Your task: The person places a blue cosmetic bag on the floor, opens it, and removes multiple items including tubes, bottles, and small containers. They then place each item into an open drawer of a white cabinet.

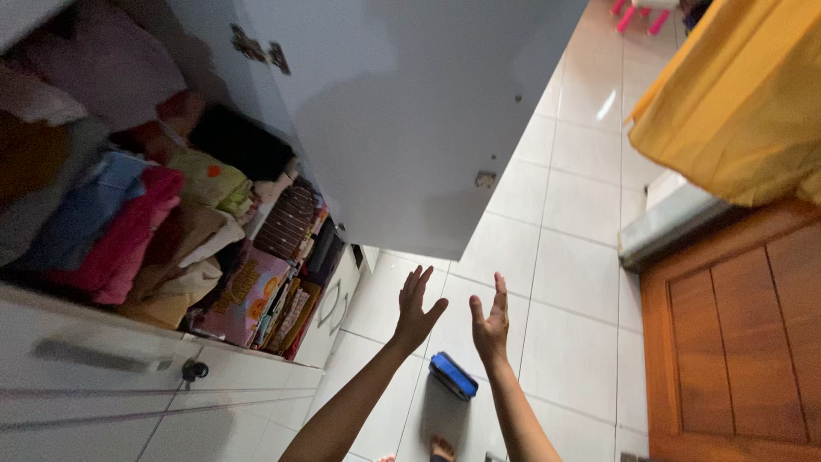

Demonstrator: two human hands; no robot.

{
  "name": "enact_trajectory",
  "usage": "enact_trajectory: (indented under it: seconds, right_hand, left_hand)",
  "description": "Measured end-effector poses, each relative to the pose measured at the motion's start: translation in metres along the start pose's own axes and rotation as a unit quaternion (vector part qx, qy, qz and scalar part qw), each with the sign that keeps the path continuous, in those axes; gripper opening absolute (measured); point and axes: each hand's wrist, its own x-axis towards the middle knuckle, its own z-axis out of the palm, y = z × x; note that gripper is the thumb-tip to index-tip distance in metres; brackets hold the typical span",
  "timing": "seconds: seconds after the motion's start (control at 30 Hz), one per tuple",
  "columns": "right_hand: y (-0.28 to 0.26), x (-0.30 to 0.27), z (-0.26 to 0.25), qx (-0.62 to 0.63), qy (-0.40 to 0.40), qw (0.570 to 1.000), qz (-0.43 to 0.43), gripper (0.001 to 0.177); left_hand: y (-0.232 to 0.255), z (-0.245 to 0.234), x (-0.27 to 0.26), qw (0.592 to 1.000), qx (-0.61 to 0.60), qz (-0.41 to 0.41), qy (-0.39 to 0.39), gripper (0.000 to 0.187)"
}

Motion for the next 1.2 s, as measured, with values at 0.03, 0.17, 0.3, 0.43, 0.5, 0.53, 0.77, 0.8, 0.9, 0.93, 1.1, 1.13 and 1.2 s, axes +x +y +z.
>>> enact_trajectory:
  seconds: [0.03, 0.17, 0.3, 0.43, 0.5, 0.53, 0.77, 0.8, 0.9, 0.93, 1.1, 1.13, 1.2]
  right_hand:
    - [-0.008, 0.01, -0.006, 0.005, 0.002, 1.0, -0.024, 0.078]
    - [-0.04, 0.067, -0.027, 0.016, 0.012, 0.99, -0.139, 0.075]
    - [-0.074, 0.133, -0.048, 0.03, 0.039, 0.96, -0.275, 0.073]
    - [-0.121, 0.202, -0.065, 0.038, 0.023, 0.962, -0.269, 0.076]
    - [-0.143, 0.225, -0.067, 0.041, -0.003, 0.972, -0.233, 0.079]
    - [-0.152, 0.233, -0.067, 0.045, -0.024, 0.979, -0.198, 0.081]
    - [-0.164, 0.252, -0.053, 0.169, -0.109, 0.971, -0.126, 0.087]
    - [-0.159, 0.254, -0.051, 0.171, -0.104, 0.972, -0.124, 0.084]
    - [-0.142, 0.253, -0.046, 0.27, -0.113, 0.949, -0.117, 0.072]
    - [-0.136, 0.25, -0.047, 0.272, -0.108, 0.948, -0.125, 0.068]
    - [-0.115, 0.208, -0.055, 0.25, -0.088, 0.957, -0.122, 0.059]
    - [-0.115, 0.195, -0.053, 0.244, -0.096, 0.956, -0.133, 0.06]
    - [-0.117, 0.168, -0.055, 0.23, -0.111, 0.954, -0.154, 0.063]
  left_hand:
    - [0.015, -0.004, 0.006, 1.0, 0.004, 0.016, 0.017, 0.078]
    - [0.072, -0.023, 0.029, 0.992, 0.007, 0.093, 0.084, 0.078]
    - [0.123, -0.042, 0.047, 0.985, 0.021, 0.122, 0.117, 0.078]
    - [0.164, -0.062, 0.056, 0.982, 0.029, 0.122, 0.14, 0.077]
    - [0.175, -0.07, 0.056, 0.979, 0.022, 0.126, 0.157, 0.077]
    - [0.18, -0.073, 0.055, 0.979, 0.011, 0.12, 0.165, 0.077]
    - [0.183, -0.093, 0.031, 0.975, 0.004, 0.103, 0.196, 0.077]
    - [0.181, -0.097, 0.027, 0.975, 0.004, 0.099, 0.198, 0.077]
    - [0.176, -0.102, 0.014, 0.973, 0.004, 0.092, 0.211, 0.076]
    - [0.174, -0.102, 0.009, 0.973, 0.002, 0.091, 0.211, 0.076]
    - [0.169, -0.099, -0.01, 0.966, 0.05, 0.111, 0.227, 0.076]
    - [0.169, -0.098, -0.014, 0.965, 0.063, 0.119, 0.227, 0.076]
    - [0.171, -0.094, -0.022, 0.961, 0.087, 0.135, 0.225, 0.077]
